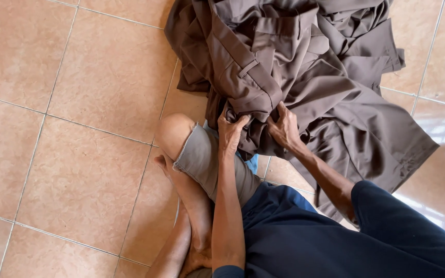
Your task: The person sits cross-legged on a tiled floor and folds a brown pair of trousers by hand. They smooth the fabric, fold the legs together, fold the garment in half, and then fold it again into a compact rectangle before placing it aside.
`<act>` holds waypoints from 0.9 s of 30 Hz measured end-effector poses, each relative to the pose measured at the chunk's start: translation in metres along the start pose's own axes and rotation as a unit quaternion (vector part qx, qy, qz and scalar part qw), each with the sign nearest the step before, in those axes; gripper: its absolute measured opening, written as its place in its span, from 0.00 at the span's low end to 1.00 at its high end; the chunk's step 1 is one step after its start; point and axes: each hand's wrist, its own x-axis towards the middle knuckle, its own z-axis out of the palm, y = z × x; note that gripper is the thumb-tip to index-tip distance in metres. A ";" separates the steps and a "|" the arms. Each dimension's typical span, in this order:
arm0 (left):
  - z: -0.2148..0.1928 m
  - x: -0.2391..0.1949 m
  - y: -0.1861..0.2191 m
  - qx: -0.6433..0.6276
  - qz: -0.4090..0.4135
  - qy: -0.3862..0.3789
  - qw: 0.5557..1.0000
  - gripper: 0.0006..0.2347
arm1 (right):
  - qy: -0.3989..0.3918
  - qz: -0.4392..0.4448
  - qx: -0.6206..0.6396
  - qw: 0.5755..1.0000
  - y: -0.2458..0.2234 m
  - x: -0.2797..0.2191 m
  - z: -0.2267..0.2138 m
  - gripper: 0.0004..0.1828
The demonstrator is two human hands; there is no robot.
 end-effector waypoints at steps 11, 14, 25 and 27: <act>-0.049 -0.021 0.074 -0.126 0.105 0.084 0.983 0.21 | -0.028 -0.077 0.221 0.972 -0.089 -0.001 0.038 0.12; -0.092 -0.021 0.090 -0.057 0.070 0.208 0.974 0.19 | -0.068 -0.159 0.280 0.944 -0.162 -0.001 0.056 0.10; -0.256 -0.116 0.184 -0.219 0.423 0.261 0.840 0.23 | -0.232 -0.374 0.372 0.817 -0.357 -0.074 0.144 0.17; -0.279 -0.140 0.194 -0.224 0.462 0.242 0.823 0.23 | -0.254 -0.363 0.400 0.802 -0.378 -0.097 0.157 0.18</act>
